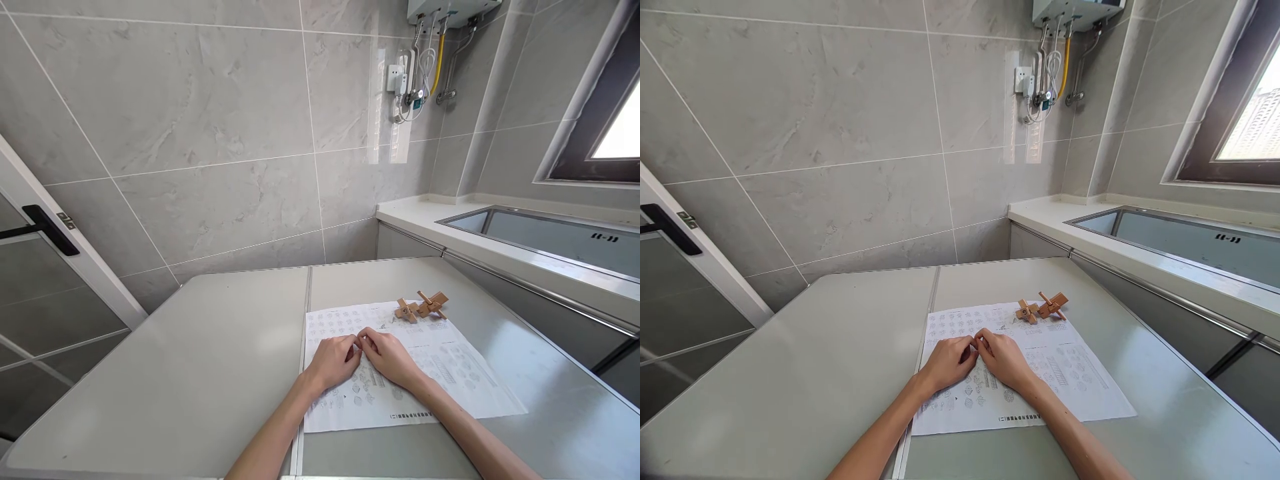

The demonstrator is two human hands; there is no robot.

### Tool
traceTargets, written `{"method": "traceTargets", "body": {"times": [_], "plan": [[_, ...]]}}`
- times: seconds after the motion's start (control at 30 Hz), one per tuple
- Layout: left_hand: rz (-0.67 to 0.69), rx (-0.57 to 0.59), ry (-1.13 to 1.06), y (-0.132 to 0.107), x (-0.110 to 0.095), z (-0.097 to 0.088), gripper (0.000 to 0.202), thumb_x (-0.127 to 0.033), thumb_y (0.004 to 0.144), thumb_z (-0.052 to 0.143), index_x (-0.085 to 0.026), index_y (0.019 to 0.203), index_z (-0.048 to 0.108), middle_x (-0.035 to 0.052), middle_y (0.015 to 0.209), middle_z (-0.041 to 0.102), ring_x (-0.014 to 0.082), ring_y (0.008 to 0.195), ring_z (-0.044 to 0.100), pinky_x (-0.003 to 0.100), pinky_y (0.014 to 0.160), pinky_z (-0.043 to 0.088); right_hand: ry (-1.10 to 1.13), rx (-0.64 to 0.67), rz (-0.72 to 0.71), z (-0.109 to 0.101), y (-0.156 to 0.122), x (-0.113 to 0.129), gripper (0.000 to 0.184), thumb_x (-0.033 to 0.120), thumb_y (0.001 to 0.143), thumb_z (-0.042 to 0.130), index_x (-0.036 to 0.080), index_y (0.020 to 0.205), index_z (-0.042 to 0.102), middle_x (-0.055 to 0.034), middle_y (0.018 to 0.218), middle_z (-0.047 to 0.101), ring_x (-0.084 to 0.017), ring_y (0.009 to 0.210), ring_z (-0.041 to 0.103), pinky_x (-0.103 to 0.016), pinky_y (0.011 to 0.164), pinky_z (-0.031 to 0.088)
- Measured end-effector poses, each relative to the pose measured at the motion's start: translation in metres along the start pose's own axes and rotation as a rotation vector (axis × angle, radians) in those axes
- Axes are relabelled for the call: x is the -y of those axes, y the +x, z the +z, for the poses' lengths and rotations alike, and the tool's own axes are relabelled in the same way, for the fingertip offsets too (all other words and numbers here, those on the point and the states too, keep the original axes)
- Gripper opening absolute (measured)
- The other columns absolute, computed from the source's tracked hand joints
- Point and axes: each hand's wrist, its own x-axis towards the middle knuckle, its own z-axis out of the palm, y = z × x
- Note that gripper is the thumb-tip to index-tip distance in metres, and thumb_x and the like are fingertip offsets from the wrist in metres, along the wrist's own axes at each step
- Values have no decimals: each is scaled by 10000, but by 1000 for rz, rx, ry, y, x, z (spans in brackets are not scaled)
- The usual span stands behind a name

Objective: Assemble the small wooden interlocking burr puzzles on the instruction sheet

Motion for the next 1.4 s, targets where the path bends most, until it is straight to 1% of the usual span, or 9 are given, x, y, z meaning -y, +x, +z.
{"method": "traceTargets", "body": {"times": [0.5, 0.7, 0.93, 1.4], "plan": [[6, 5, 19, 0, 0, 0, 200, -269, 1009, 497, -234, 815, 531, -20, 691, 633, 171, 592, 552, 285, 563, 338, -20, 34, 5, -2, 0, 3, 162, 313, 1007, 448, 280, 942, 592, 1, 704, 654, -232, 615, 577, -306, 597, 335], [12, 4, 23, 0, 1, 0, 201, -258, 1012, 484, -234, 817, 528, -28, 684, 618, 167, 597, 555, 277, 566, 356, -47, 54, 11, -5, 0, 6, 211, 326, 1028, 404, 266, 972, 599, 2, 716, 665, -230, 633, 601, -301, 597, 356], [14, 0, 30, 0, 0, 0, 192, -258, 1016, 480, -232, 836, 542, -23, 694, 628, 165, 599, 561, 275, 570, 353, -63, 50, 4, -5, -1, 5, 222, 324, 1032, 402, 257, 980, 607, -3, 731, 683, -229, 646, 617, -309, 607, 389], [21, -1, 46, 0, 1, 0, 190, -253, 1019, 486, -232, 837, 538, -31, 690, 626, 161, 601, 563, 268, 572, 351, -59, 53, 6, -5, 0, 5, 220, 333, 1024, 409, 262, 978, 613, 6, 709, 661, -229, 637, 609, -306, 601, 384]]}}
